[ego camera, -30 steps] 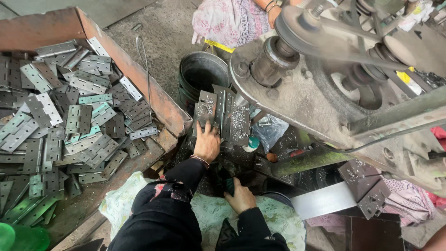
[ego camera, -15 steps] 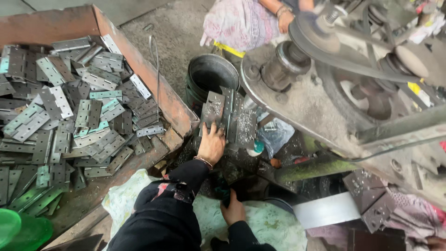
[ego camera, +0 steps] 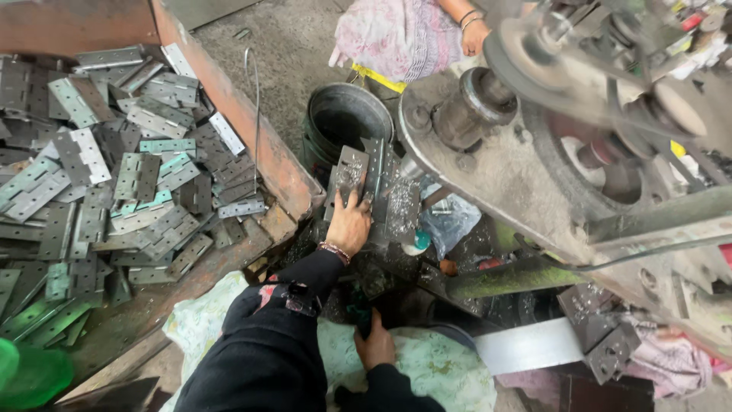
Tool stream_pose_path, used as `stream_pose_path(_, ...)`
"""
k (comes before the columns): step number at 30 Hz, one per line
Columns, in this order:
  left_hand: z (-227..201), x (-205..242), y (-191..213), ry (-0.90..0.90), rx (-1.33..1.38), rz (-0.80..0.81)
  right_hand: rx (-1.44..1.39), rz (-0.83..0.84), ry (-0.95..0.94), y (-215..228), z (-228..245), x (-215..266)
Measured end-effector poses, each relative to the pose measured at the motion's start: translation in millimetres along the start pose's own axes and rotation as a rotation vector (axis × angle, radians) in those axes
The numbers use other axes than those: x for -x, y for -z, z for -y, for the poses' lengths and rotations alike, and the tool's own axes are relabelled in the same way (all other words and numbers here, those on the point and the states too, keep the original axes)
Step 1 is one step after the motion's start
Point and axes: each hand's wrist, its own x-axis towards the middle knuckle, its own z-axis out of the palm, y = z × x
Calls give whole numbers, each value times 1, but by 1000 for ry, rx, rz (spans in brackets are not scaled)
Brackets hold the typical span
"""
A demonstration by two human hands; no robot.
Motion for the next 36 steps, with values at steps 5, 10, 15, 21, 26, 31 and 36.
stream_pose_path(5, -10, 19, 21, 11, -19, 94, -31, -9, 12, 21, 8, -2)
stream_pose_path(10, -12, 20, 28, 39, -84, 156, 164, -1, 2, 69, 30, 2)
stream_pose_path(15, -6, 2, 29, 61, -65, 220, 182, -3, 36, 68, 30, -6)
stream_pose_path(21, -3, 1, 15, 54, -95, 86, 29, -40, 18, 2, -2, -7)
stream_pose_path(26, -6, 7, 4, 90, -6, 50, 32, -3, 19, 15, 2, 2)
stream_pose_path(31, -4, -3, 6, 120, 24, 29, 79, 72, 51, 76, 27, -1)
stream_pose_path(36, 2, -28, 8, 130, 93, 205, 126, 55, 79, 71, 25, -11)
